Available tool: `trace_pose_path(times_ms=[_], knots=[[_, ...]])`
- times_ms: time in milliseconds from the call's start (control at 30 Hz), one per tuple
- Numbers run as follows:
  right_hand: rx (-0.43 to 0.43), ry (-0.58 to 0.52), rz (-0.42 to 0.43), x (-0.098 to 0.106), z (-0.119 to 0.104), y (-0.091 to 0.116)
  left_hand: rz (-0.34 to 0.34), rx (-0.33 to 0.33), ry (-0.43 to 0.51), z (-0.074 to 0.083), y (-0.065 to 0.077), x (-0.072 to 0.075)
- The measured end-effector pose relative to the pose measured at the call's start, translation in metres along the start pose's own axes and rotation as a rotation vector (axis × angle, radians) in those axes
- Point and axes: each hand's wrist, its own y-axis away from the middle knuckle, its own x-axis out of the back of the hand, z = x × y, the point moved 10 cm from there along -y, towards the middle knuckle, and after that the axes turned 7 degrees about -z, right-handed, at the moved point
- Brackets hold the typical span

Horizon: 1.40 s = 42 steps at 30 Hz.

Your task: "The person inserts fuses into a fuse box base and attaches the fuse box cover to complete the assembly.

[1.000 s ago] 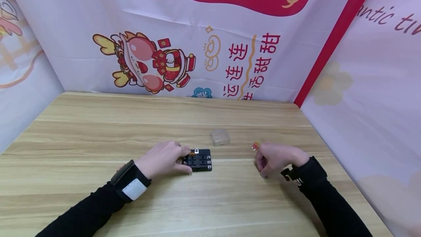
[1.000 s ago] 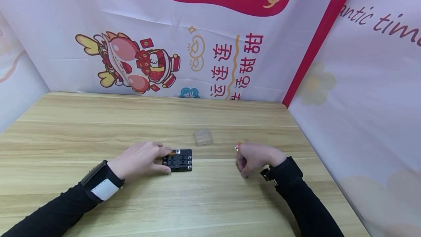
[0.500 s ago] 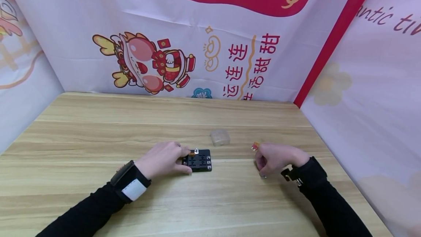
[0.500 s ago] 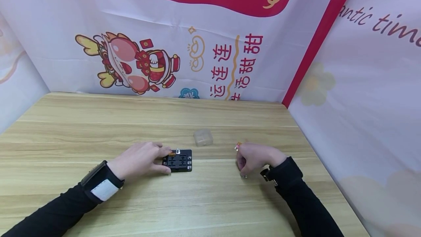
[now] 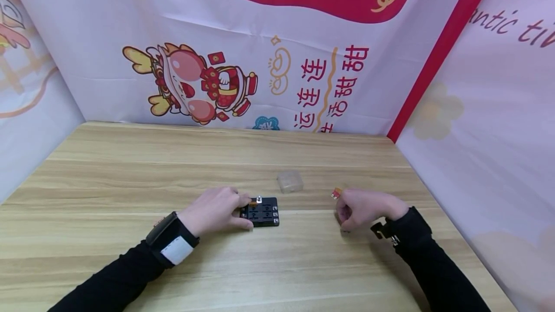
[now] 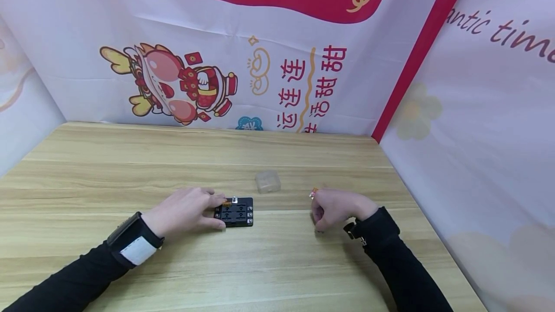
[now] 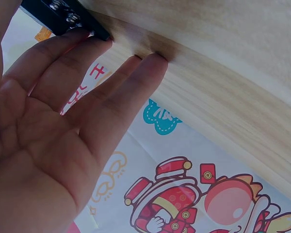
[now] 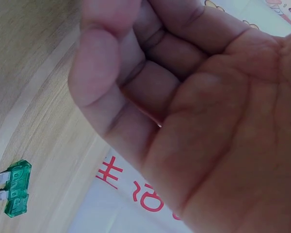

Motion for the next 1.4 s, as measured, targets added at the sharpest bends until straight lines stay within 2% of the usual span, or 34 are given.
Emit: trace_pose_path(times_ms=[300, 500, 833, 1167, 1400], knots=[[-0.029, -0.041, 0.004, 0.001, 0.004, 0.0, 0.0, -0.003, -0.005, 0.001, 0.0, 0.0], [-0.007, -0.062, 0.019, 0.004, 0.002, -0.001, -0.01, 0.006, -0.001, 0.001, 0.0, 0.0], [0.039, -0.046, 0.077, 0.009, -0.002, -0.002, -0.011, 0.012, -0.004, 0.001, 0.001, 0.0], [0.048, -0.043, 0.16, 0.018, -0.004, -0.002, -0.012, 0.018, 0.01, 0.001, 0.001, 0.0], [0.051, -0.039, 0.183, 0.02, -0.003, -0.001, -0.008, 0.006, 0.005, 0.001, 0.001, 0.0]])
